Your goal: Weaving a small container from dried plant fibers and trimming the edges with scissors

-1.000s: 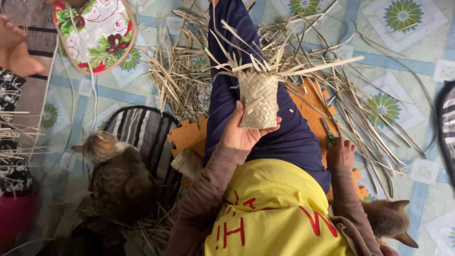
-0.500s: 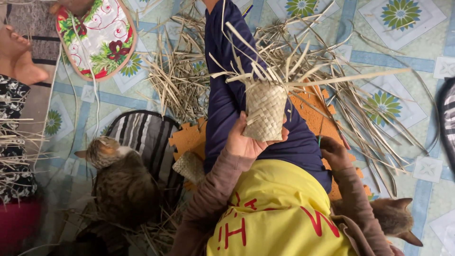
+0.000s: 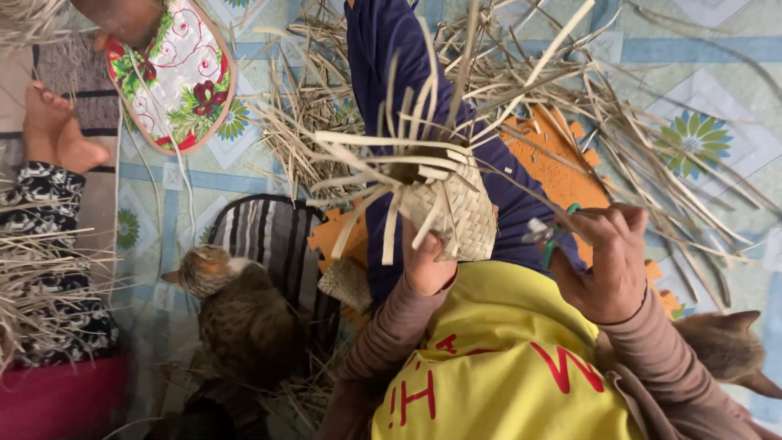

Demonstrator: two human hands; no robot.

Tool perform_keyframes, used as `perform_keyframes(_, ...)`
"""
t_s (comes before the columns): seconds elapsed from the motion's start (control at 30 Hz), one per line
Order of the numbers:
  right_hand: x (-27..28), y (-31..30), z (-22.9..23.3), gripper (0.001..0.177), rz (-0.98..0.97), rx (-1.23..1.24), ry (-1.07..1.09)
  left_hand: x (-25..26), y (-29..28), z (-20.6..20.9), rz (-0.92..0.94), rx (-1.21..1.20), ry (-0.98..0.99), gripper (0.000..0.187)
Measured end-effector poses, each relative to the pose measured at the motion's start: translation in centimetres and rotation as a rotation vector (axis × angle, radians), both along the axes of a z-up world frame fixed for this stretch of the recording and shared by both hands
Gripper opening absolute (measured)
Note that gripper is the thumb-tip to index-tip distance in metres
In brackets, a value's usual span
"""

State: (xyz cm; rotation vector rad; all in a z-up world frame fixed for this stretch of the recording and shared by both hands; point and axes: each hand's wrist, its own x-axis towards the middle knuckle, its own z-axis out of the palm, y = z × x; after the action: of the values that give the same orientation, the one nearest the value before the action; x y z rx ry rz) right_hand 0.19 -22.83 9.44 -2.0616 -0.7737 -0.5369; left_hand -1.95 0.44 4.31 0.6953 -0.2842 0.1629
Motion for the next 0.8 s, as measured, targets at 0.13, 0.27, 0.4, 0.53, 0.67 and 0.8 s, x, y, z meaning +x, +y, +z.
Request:
perform_keyframes(0.13,0.3,0.6,2.2,0.048,-0.015,-0.085,-0.062,-1.7,0.1,-1.8,0.000,-0.042,-0.014,0.072)
perform_keyframes(0.27,0.3,0.5,3.1,0.038,0.021,-0.057,-0.065,-1.9,0.1,-2.4,0.068,-0.077,0.023,0.066)
perform_keyframes(0.4,0.8,0.3,3.1,0.034,0.027,-0.052,-0.056,-1.7,-0.3,-3.4,0.159,-0.138,0.050,0.060)
perform_keyframes(0.53,0.6,0.9,2.0,0.035,0.006,-0.023,0.017,-2.1,0.4,-9.3,0.116,-0.148,-0.039,0.072)
perform_keyframes(0.67,0.7,0.6,0.5,0.054,0.012,-0.054,-0.006,-1.9,0.2,-8.1,0.149,-0.076,-0.036,0.061)
perform_keyframes(0.8,0.7,0.5,0.5,0.055,0.014,-0.049,-0.063,-2.4,0.4,-9.8,0.169,-0.047,-0.013,0.065)
